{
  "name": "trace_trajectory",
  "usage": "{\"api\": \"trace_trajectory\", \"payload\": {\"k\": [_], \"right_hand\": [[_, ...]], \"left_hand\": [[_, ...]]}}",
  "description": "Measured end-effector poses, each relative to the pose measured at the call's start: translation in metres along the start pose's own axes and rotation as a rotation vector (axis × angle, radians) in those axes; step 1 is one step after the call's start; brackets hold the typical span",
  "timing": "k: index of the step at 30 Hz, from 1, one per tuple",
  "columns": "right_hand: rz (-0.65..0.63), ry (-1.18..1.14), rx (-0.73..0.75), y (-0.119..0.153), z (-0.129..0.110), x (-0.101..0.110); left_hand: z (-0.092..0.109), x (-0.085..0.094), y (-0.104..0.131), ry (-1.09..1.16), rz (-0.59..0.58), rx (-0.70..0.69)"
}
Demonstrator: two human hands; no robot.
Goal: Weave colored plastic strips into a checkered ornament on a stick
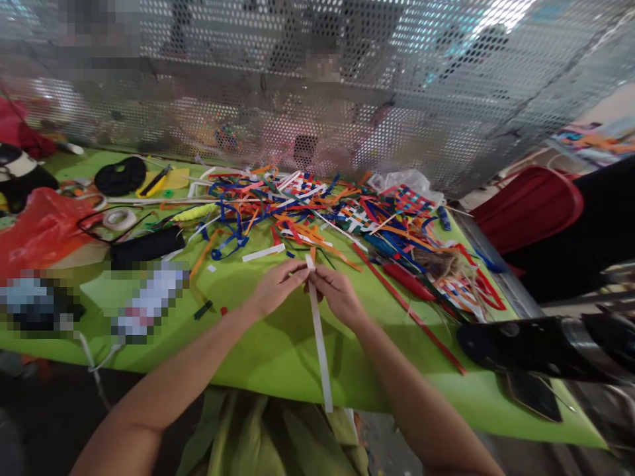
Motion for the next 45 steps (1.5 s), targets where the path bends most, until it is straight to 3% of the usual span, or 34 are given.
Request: {"api": "trace_trajectory", "payload": {"k": [4, 9, 19, 28, 38, 45], "right_hand": [[-0.043, 0.168, 0.048, 0.001, 0.003, -0.004], [-0.080, 0.159, -0.010, -0.002, 0.014, -0.005], [-0.092, 0.175, -0.061, -0.001, 0.019, -0.007], [0.058, 0.567, 0.130, 0.002, 0.003, -0.010], [0.025, 0.366, 0.026, 0.000, 0.003, -0.005], [0.116, 0.784, 0.133, 0.002, 0.002, -0.012]], "left_hand": [[0.001, 0.003, -0.001, -0.032, 0.051, -0.056], [-0.002, 0.009, -0.004, -0.103, 0.157, -0.137], [-0.003, 0.013, -0.004, -0.354, 0.242, -0.223], [0.004, 0.000, 0.003, -0.736, 0.309, -0.365], [0.002, 0.007, 0.000, -0.511, 0.311, -0.258], [0.001, -0.001, 0.004, -0.601, 0.315, -0.302]]}}
Point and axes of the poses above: each hand's wrist, its own y-axis away from the middle knuckle, its own x-axis out of the back of the hand, z = x × y, the point moved 4 cm from there along -y, towards the middle knuckle
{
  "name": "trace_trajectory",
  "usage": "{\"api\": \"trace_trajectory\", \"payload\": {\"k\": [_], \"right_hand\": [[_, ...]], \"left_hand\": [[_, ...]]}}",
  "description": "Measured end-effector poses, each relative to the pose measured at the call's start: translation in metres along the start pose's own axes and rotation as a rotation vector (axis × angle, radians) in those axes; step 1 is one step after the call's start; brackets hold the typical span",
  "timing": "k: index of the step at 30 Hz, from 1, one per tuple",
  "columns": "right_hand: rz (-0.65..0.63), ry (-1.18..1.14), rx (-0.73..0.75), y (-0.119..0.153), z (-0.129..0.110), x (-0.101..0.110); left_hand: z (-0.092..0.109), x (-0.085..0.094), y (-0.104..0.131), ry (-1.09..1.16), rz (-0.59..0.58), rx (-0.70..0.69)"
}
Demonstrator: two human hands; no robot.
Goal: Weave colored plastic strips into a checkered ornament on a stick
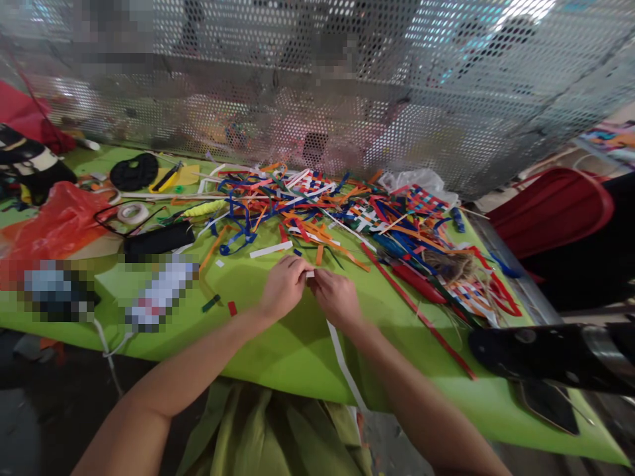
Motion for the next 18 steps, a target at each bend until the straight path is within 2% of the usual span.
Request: {"api": "trace_trajectory", "payload": {"k": [2, 5, 11, 14, 18], "right_hand": [[-0.003, 0.020, 0.022, 0.000, 0.000, 0.001], [-0.041, -0.098, 0.034, -0.003, 0.003, 0.007], [-0.037, -0.396, -0.090, -0.007, 0.014, 0.019], [-0.080, -0.440, -0.036, -0.011, 0.014, 0.013], [-0.204, -0.356, 0.106, -0.009, 0.009, -0.009]], "left_hand": [[-0.003, 0.001, -0.002, 0.044, -0.010, 0.038], [-0.009, 0.001, -0.006, 0.239, -0.038, 0.153], [-0.024, 0.010, -0.015, 0.583, -0.043, 0.365], [-0.037, 0.025, -0.022, 0.785, -0.005, 0.451], [-0.046, 0.043, -0.031, 1.012, -0.056, 0.496]]}}
Point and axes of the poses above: each hand's wrist, its own y-axis away from the middle knuckle, its own x-axis out of the back of the hand, z = x × y, the point moved 4 cm from there along -y, towards the middle knuckle
